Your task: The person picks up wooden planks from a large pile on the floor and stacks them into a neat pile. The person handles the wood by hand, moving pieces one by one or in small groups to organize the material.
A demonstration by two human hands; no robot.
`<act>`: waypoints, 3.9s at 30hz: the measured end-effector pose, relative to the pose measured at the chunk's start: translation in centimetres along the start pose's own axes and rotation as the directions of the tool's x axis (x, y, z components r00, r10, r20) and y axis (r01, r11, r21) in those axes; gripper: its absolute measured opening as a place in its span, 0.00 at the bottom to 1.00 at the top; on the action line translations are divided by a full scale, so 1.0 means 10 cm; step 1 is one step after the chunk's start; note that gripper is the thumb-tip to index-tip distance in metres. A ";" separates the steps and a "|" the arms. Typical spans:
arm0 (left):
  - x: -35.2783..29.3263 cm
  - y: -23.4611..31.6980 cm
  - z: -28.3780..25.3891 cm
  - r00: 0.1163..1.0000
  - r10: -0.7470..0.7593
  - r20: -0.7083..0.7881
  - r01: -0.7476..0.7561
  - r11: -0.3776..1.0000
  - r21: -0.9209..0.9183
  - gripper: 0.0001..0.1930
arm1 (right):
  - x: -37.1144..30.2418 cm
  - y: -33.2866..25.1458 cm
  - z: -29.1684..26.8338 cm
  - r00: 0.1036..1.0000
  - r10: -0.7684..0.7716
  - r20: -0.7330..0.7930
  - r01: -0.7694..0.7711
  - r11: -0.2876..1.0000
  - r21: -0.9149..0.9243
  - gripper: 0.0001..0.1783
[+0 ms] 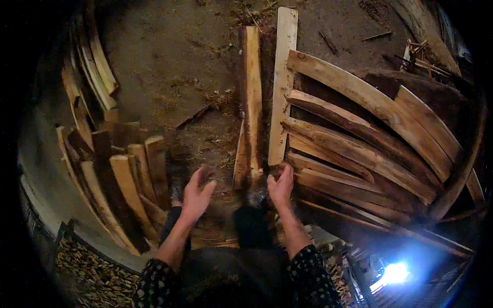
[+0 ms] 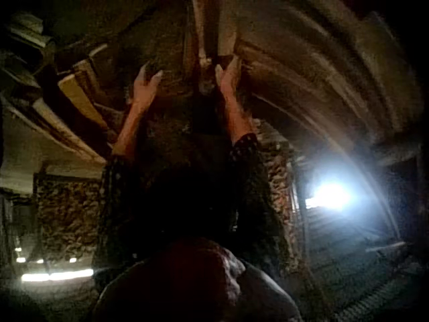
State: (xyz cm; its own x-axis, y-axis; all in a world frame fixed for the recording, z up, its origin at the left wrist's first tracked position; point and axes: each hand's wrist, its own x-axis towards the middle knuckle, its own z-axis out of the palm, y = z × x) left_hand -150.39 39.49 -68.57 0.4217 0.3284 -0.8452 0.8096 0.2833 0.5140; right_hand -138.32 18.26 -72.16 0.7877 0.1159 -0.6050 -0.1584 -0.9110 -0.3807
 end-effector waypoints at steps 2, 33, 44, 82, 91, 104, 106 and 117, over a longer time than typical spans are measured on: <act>0.35 -0.13 0.49 0.997 0.001 -0.073 0.002 0.999 0.038 0.28 | 0.27 -0.12 -0.13 0.985 -0.162 -0.052 0.163 0.986 0.032 0.33; -1.15 1.46 -0.44 0.809 -0.318 0.495 0.542 0.729 -0.417 0.30 | -1.46 -1.12 -0.99 0.685 0.034 0.728 -0.719 0.190 0.668 0.21; -1.88 1.15 -0.93 0.825 -0.275 0.493 0.532 0.671 -0.516 0.29 | -2.06 -1.86 -1.41 0.475 -0.518 0.711 -0.747 -0.664 0.015 0.21; -2.29 2.14 0.36 0.955 -0.114 0.275 0.116 0.993 0.010 0.18 | -2.45 -1.11 -3.08 0.668 -0.700 0.255 -0.740 -0.584 0.335 0.29; -2.63 2.76 1.53 0.772 -0.029 0.636 0.255 0.929 -0.267 0.14 | -3.01 -0.65 -2.91 0.715 -0.694 0.088 -0.698 -0.700 0.151 0.31; -2.71 2.74 1.61 0.822 -0.147 0.550 0.255 0.959 -0.124 0.14 | -3.30 -0.98 -3.05 0.840 -0.519 0.156 -0.541 -0.819 0.190 0.38; -2.83 2.79 1.68 0.860 -0.136 0.492 0.202 0.976 -0.082 0.13 | -3.34 -1.03 -3.13 0.862 -0.482 0.160 -0.501 -0.857 0.121 0.41; -3.04 2.53 1.94 0.805 -0.143 0.576 -0.097 0.925 0.366 0.17 | -3.73 -0.36 -2.64 0.908 -0.312 0.278 -0.408 -0.809 0.423 0.33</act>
State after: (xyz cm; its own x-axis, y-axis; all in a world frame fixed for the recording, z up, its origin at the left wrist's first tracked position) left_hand -134.81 19.18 -32.69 0.4587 -0.2950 -0.8382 0.8577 -0.0997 0.5044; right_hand -151.43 6.75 -29.76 0.5997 0.4997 -0.6250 -0.4445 0.8575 0.2591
